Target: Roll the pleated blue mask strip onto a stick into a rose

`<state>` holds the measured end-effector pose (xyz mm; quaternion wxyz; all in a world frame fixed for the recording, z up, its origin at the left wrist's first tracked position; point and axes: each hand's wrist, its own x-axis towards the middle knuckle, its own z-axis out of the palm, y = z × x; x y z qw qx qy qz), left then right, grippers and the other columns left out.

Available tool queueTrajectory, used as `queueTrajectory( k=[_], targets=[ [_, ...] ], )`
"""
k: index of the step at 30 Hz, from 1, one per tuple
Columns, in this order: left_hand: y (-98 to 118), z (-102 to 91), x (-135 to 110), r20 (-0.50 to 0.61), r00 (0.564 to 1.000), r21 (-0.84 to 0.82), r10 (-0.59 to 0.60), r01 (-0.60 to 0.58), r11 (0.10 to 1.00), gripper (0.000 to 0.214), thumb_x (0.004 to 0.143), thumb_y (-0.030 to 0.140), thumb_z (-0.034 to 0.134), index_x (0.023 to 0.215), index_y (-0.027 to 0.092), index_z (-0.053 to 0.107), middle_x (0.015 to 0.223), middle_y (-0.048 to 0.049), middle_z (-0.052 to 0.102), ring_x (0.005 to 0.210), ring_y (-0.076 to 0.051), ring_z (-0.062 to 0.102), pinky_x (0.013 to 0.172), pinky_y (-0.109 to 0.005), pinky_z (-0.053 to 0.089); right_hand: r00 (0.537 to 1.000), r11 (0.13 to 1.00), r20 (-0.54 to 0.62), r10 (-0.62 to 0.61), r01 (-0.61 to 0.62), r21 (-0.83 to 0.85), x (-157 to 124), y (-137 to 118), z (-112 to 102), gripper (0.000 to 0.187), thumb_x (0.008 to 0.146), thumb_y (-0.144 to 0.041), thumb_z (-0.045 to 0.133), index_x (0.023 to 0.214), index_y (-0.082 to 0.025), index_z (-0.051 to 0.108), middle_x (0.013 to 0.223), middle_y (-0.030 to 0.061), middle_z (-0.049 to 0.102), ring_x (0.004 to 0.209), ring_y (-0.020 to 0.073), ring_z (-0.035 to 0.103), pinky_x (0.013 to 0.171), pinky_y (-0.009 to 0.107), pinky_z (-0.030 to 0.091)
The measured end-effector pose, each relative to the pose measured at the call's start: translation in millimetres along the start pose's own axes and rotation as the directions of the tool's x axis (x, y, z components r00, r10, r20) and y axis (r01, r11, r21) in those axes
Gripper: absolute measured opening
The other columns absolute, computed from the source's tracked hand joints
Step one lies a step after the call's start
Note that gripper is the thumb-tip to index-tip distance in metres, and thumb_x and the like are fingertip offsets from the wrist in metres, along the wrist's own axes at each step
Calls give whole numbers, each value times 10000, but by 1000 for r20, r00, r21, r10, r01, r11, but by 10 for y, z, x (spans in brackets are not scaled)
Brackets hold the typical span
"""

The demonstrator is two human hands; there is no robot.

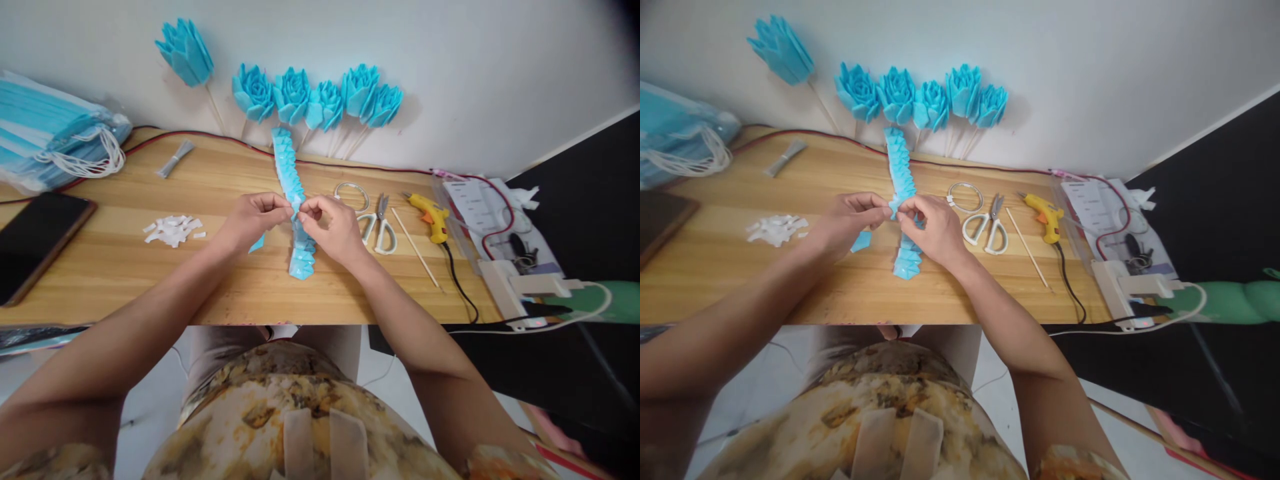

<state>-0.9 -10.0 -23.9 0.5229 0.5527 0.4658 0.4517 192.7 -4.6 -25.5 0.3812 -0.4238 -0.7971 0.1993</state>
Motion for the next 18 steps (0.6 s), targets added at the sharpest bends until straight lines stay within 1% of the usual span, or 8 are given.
queueTrajectory(
  k=[5,9,12,18],
  targets=[
    [7,-1,2,4,1000,-2,-12,12,1000,155,717,340,767,705,201,700,608,30,541,577,-115,409,582,-285,321,1000,1000,15,-19,19,18,0,-1,-11,75,890,-211,609,820,-229,630,800,3,691,781,170,608,776,327,467],
    [26,12,-2,1,1000,-11,-15,15,1000,165,693,349,768,696,198,700,604,31,542,591,-117,421,596,-285,343,999,999,19,-38,38,29,-1,18,-12,76,882,-208,590,822,-228,631,800,5,689,783,171,612,769,322,466],
    [31,18,-5,-4,1000,-17,-23,23,1000,182,670,369,771,693,201,705,595,32,537,583,-114,401,580,-280,329,998,997,8,-61,60,42,-2,33,-7,79,878,-208,586,820,-225,637,796,5,689,770,168,610,764,321,464],
    [11,2,-1,6,1000,7,-11,11,1000,205,677,399,773,697,208,704,605,26,532,580,-116,394,569,-282,317,999,999,16,-37,36,38,0,41,-9,107,877,-192,574,813,-225,653,801,8,711,770,169,617,756,318,467]
  ],
)
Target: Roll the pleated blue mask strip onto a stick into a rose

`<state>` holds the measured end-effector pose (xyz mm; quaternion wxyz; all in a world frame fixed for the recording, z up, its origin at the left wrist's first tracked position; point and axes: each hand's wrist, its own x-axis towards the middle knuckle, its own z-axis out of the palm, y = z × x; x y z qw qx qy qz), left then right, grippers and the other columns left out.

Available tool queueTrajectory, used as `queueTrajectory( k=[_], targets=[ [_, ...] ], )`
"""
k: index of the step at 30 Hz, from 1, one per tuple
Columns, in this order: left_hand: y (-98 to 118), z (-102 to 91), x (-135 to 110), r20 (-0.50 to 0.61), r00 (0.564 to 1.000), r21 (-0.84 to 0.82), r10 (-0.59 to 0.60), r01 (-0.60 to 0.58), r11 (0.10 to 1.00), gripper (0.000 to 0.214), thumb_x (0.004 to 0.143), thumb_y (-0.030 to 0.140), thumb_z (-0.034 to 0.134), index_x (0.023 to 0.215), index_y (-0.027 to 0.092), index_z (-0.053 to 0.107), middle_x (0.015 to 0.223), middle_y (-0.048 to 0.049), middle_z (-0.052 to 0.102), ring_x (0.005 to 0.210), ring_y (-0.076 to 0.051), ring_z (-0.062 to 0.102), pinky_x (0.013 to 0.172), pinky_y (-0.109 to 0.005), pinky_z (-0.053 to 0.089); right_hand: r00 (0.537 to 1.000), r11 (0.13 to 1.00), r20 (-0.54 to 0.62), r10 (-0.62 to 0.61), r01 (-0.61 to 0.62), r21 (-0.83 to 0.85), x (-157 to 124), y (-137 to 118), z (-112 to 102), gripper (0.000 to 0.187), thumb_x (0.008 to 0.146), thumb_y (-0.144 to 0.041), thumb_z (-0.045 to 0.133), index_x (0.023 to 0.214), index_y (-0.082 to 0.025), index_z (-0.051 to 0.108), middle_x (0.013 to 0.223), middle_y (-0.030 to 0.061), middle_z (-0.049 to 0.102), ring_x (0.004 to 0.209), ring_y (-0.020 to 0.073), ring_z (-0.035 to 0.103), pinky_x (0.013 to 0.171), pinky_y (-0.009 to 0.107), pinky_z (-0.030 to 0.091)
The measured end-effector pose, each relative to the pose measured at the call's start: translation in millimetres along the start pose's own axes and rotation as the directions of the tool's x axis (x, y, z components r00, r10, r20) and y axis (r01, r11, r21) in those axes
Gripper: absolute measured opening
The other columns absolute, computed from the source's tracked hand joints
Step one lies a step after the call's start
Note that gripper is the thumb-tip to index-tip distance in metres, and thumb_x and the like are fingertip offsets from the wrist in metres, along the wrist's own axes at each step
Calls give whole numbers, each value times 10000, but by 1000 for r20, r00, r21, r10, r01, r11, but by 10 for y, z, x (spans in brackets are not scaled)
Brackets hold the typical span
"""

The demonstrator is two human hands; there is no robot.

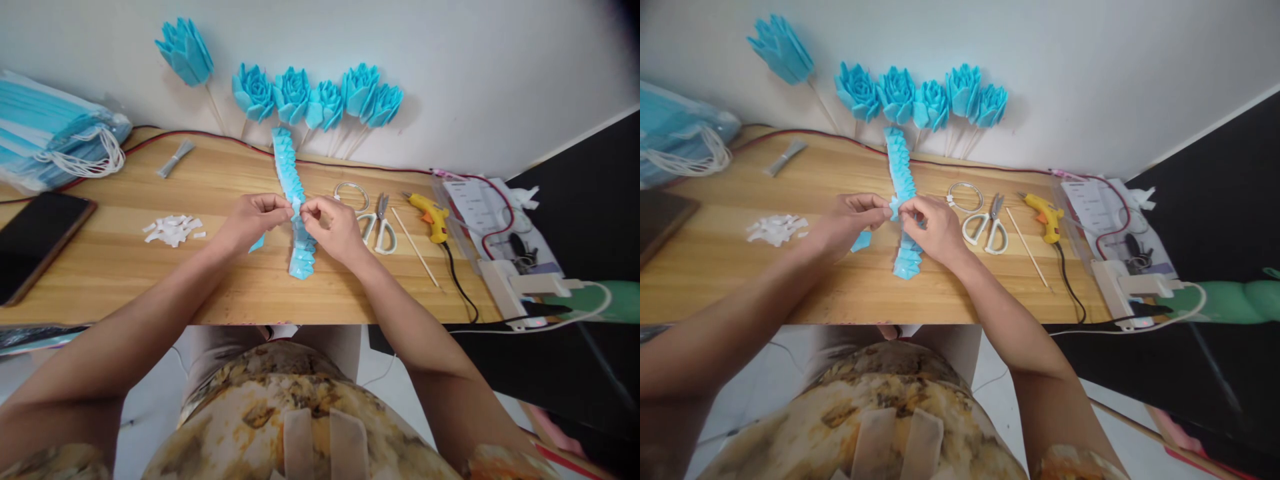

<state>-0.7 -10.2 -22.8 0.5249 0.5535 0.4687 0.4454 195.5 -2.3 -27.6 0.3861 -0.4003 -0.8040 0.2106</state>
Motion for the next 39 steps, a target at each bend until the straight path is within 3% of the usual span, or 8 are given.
queueTrajectory(
  k=[24,39],
  targets=[
    [-11,-23,1,1,1000,-15,-8,8,1000,178,727,372,762,719,204,702,610,29,538,568,-115,415,569,-278,340,999,1000,12,-30,30,-2,-1,12,-16,133,914,-238,582,846,-228,696,812,9,728,781,174,641,795,325,488],
    [-20,-17,15,-1,1000,-37,13,-13,999,159,713,352,772,686,211,705,595,28,539,560,-111,404,555,-274,323,999,1000,-47,-21,20,-17,-3,21,19,118,917,-223,629,832,-229,711,811,7,746,770,172,658,770,321,492]
  ],
)
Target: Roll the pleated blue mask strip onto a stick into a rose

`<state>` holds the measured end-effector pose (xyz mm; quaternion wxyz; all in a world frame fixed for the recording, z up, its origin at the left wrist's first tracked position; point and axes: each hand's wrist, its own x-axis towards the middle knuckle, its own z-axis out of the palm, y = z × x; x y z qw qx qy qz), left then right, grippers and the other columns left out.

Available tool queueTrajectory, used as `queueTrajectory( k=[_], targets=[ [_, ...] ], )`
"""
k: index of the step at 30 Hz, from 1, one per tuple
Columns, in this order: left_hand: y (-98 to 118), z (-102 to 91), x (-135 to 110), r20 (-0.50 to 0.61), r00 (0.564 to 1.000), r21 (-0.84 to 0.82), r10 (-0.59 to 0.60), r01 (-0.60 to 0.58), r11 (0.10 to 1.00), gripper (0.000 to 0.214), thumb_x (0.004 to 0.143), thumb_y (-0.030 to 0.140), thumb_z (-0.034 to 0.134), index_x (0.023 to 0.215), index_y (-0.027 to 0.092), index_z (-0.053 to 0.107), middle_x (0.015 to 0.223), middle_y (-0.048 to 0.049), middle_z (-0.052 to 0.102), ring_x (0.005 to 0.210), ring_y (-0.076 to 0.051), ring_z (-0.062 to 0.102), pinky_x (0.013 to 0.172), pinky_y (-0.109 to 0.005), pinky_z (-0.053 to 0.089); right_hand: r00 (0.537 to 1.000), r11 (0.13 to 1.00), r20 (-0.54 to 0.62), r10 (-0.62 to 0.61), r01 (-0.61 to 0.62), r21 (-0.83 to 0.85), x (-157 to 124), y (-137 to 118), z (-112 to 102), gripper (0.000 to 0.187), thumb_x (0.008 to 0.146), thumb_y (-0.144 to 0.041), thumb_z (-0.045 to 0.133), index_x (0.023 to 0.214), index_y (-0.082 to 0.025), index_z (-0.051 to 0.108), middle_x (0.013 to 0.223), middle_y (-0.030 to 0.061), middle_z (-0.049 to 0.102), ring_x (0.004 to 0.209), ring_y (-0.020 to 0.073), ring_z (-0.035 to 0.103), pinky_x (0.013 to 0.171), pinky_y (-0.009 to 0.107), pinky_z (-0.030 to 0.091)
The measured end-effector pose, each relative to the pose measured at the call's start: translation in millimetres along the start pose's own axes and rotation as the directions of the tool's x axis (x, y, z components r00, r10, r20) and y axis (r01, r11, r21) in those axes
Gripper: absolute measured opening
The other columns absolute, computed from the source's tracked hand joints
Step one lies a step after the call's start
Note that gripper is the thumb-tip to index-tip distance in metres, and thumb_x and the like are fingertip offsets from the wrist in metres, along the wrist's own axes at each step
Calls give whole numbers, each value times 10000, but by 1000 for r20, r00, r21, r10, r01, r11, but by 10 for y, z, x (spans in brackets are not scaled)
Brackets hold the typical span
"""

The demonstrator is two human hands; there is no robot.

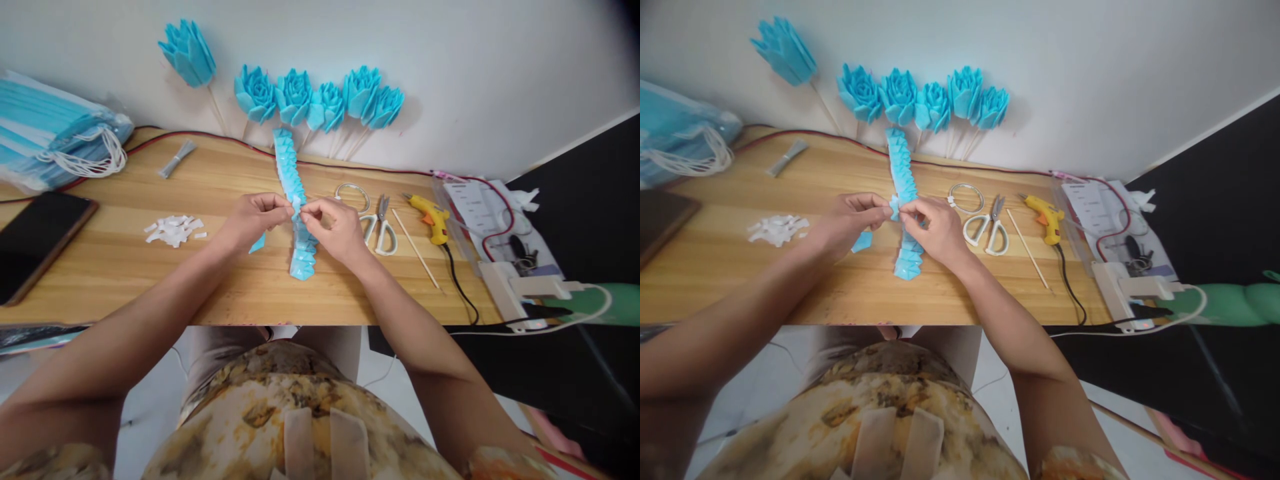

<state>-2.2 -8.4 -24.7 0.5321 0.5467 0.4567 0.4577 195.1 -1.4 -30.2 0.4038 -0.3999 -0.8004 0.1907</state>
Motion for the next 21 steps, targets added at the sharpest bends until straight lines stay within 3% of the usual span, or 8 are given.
queueTrajectory(
  k=[8,14,18,21],
  targets=[
    [22,8,-4,-3,1000,-22,3,-3,1000,139,716,309,754,668,195,691,576,29,521,552,-99,392,546,-254,310,1000,1000,-16,-9,9,-2,2,-37,-29,131,881,-176,603,802,-218,699,774,1,720,739,158,632,746,303,482],
    [16,19,0,-44,999,-73,-15,12,997,100,724,259,721,665,190,679,530,36,502,516,-92,367,516,-238,289,996,998,-95,-2,7,55,15,-34,-49,128,889,-213,627,787,-214,705,766,-4,712,734,150,629,759,292,495],
    [38,-45,30,-93,995,-156,40,-54,986,85,726,214,726,658,180,688,521,28,515,514,-93,397,522,-234,311,994,998,-106,36,-29,63,16,4,-56,128,888,-222,627,786,-215,703,784,1,724,748,155,643,762,293,499],
    [130,-186,80,-202,973,-224,111,-157,962,144,765,152,690,629,183,656,517,22,524,511,-95,415,530,-233,329,996,998,-76,40,-36,50,25,17,-28,128,890,-221,628,791,-214,710,794,4,734,743,157,643,745,297,492]
  ],
)
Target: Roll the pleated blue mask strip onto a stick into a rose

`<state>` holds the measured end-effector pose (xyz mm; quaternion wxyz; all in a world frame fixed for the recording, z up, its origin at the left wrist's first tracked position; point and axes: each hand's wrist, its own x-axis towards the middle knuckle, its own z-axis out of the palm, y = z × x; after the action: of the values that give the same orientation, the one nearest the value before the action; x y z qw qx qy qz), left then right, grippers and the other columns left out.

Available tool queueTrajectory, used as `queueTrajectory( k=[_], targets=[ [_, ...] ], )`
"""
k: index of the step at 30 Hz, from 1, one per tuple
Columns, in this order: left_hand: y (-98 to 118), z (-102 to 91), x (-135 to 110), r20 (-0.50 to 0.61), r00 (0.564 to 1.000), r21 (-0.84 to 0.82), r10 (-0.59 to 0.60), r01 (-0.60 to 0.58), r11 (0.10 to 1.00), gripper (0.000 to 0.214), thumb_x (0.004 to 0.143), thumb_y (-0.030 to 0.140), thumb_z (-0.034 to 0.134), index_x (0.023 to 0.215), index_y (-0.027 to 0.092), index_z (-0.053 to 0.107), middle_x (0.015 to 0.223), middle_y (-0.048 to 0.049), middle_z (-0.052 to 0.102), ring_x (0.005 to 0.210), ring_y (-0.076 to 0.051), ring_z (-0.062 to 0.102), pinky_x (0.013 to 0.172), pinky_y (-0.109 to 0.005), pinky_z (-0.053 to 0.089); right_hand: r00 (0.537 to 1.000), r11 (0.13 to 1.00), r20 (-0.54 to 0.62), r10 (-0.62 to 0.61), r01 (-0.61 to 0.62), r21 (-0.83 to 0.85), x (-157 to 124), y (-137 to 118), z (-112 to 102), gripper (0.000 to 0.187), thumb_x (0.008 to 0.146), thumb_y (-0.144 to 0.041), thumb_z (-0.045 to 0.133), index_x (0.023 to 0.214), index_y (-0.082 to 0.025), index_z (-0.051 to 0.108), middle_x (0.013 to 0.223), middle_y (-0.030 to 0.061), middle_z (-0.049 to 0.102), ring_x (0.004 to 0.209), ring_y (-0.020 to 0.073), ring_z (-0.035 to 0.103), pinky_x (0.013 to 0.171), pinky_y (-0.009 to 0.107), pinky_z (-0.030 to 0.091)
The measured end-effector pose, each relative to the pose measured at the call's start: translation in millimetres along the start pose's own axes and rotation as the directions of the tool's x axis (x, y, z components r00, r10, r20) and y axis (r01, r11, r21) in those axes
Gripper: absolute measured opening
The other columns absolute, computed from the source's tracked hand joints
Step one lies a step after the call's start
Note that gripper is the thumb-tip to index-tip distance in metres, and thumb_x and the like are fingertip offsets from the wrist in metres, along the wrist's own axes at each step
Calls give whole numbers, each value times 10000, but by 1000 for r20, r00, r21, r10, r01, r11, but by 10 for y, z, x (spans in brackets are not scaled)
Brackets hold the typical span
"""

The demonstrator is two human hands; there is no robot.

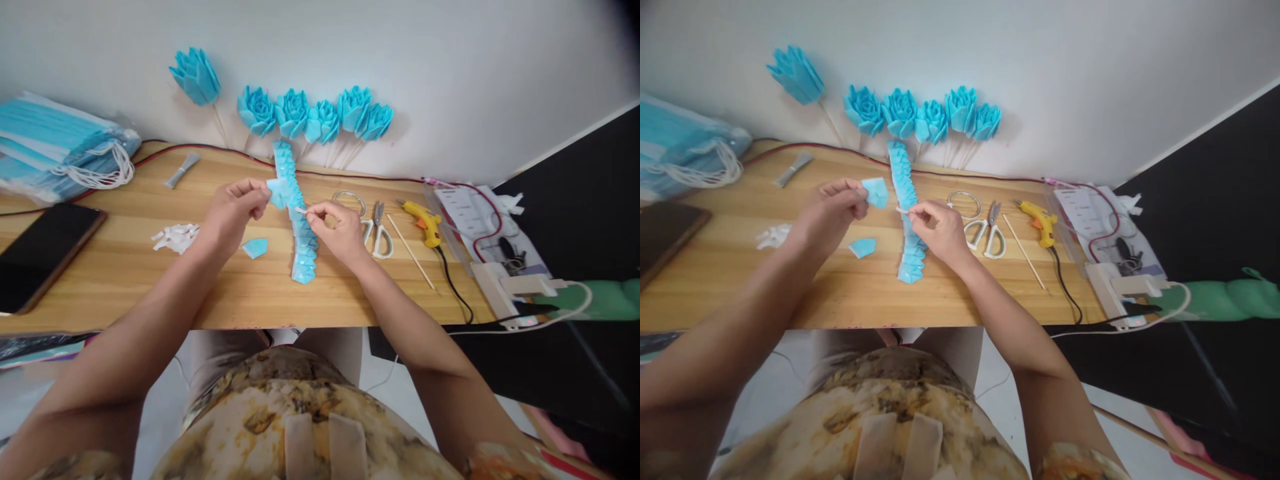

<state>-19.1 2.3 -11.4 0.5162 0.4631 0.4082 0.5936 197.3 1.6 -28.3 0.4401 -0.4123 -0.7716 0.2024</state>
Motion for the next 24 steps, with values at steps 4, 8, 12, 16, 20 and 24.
queueTrajectory(
  k=[4,8,12,16,20,24],
  targets=[
    [191,-164,120,-162,979,-130,127,-149,980,290,844,87,625,585,208,576,492,31,481,492,-106,390,516,-256,304,982,989,162,-102,118,-90,83,-100,158,140,901,-190,637,805,-214,737,765,7,731,736,166,630,757,316,467],
    [315,-267,153,-250,956,-194,151,-202,960,344,927,70,625,623,223,571,485,49,432,488,-114,365,520,-290,289,937,952,318,-145,219,-213,251,-324,472,156,921,-163,638,882,-206,783,849,36,773,832,196,662,824,344,459],
    [385,-354,162,-311,930,-271,197,-285,919,387,959,54,590,612,210,516,491,59,402,485,-101,355,511,-267,290,866,927,483,-125,275,-254,380,-509,799,226,983,-169,584,1006,-181,809,967,78,803,968,236,687,900,379,447],
    [422,-449,198,-377,915,-327,145,-278,903,398,966,108,642,609,215,500,494,61,395,452,-98,367,480,-241,313,831,932,549,-85,261,-252,446,-568,986,276,999,-160,552,1154,-175,780,1031,82,801,984,227,687,906,367,444],
    [413,-469,210,-363,922,-385,134,-279,880,447,972,65,586,566,203,459,492,48,399,450,-92,380,476,-225,314,857,952,515,-23,176,-250,511,-607,1063,238,946,-133,571,1090,-168,757,948,54,786,892,211,684,826,331,459],
    [384,-411,190,-307,945,-415,110,-237,878,414,965,39,554,584,192,502,491,49,410,446,-82,359,469,-201,298,834,939,546,-76,244,-241,582,-603,1018,278,956,-136,520,1036,-184,782,1087,58,812,1049,256,700,959,380,474]
  ],
)
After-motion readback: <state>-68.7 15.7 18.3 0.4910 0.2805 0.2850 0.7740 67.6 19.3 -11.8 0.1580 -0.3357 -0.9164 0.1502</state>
